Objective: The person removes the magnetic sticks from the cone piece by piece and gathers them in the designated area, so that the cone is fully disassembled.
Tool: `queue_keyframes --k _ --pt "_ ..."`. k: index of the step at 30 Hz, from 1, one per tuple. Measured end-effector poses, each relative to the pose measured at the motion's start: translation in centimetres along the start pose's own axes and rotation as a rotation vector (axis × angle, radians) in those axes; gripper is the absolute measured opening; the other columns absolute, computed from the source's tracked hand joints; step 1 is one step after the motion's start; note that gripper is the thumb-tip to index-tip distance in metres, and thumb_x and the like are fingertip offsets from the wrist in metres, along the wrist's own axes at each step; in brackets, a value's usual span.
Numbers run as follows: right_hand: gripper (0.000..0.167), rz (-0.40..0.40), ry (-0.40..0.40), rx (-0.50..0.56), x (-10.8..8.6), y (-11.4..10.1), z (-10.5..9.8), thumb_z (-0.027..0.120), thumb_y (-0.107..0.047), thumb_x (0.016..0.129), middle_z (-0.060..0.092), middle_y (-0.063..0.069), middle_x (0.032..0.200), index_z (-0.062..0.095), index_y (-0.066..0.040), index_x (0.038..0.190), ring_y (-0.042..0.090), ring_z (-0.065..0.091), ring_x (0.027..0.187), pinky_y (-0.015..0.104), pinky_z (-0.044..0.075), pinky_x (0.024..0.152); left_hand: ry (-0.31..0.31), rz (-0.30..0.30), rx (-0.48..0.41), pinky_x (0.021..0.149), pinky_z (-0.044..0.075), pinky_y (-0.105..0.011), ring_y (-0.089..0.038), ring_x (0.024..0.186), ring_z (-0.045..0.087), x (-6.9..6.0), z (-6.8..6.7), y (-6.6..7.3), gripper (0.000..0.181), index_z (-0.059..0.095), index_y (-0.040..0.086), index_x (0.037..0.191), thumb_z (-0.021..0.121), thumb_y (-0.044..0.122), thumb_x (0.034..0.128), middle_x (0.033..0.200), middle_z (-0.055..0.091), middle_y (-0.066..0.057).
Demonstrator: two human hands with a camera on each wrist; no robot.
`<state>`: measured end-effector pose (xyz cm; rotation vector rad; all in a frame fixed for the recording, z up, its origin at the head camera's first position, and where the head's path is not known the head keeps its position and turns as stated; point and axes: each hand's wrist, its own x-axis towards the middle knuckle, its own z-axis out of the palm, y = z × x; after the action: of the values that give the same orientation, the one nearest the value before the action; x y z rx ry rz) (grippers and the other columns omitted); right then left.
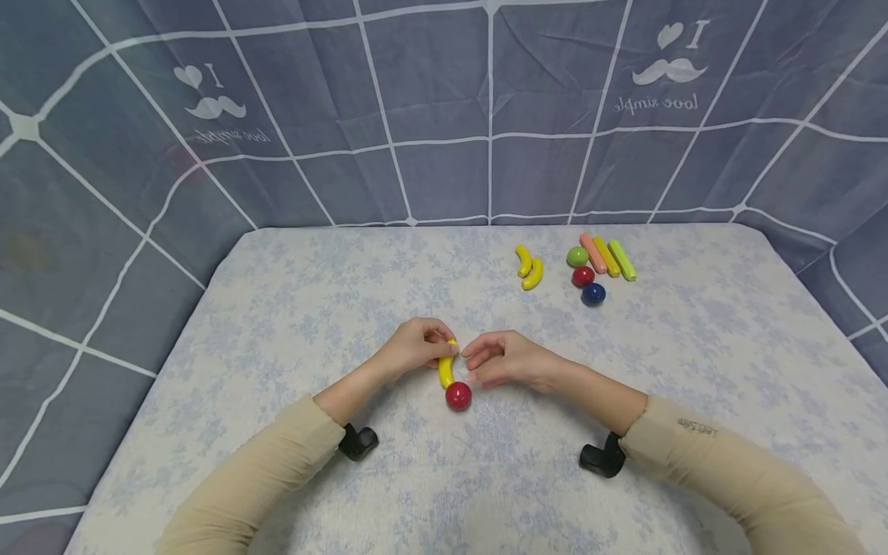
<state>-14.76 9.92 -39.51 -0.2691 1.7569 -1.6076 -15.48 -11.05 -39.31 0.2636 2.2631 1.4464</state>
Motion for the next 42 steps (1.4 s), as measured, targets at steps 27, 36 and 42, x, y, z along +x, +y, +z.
queue_keyframes --k 27,36,42 --pt "0.030 -0.013 0.151 0.096 0.2 -0.8 0.6 0.070 -0.006 0.082 0.060 0.008 0.089 0.057 0.002 0.107 0.017 0.063 0.078 0.034 0.054 0.074 0.289 -0.105 -0.256 0.067 0.053 -0.026 -0.014 0.065 0.056 0.7 0.3 1.2 0.021 0.059 -0.002 0.102 0.064 0.013 0.0886 0.083 0.051 -0.009" --pt "0.029 -0.033 0.160 0.248 0.0 -0.8 -0.1 0.062 0.000 0.086 0.062 0.006 0.093 0.054 0.006 0.113 0.016 0.062 0.084 0.033 0.052 0.078 0.280 -0.068 -0.335 0.070 0.054 -0.029 -0.012 0.069 0.058 0.6 1.1 1.6 0.034 0.052 -0.001 0.124 0.059 0.010 0.0915 0.093 0.055 -0.012" --pt "0.031 -0.055 0.125 0.303 -0.1 -0.9 -0.4 0.058 0.000 0.088 0.063 0.008 0.099 0.051 0.009 0.117 0.016 0.063 0.085 0.032 0.052 0.079 0.259 -0.127 -0.428 0.076 0.053 -0.030 -0.014 0.078 0.058 0.7 1.6 2.0 0.046 0.043 0.005 0.137 0.056 0.008 0.0930 0.103 0.052 -0.013"
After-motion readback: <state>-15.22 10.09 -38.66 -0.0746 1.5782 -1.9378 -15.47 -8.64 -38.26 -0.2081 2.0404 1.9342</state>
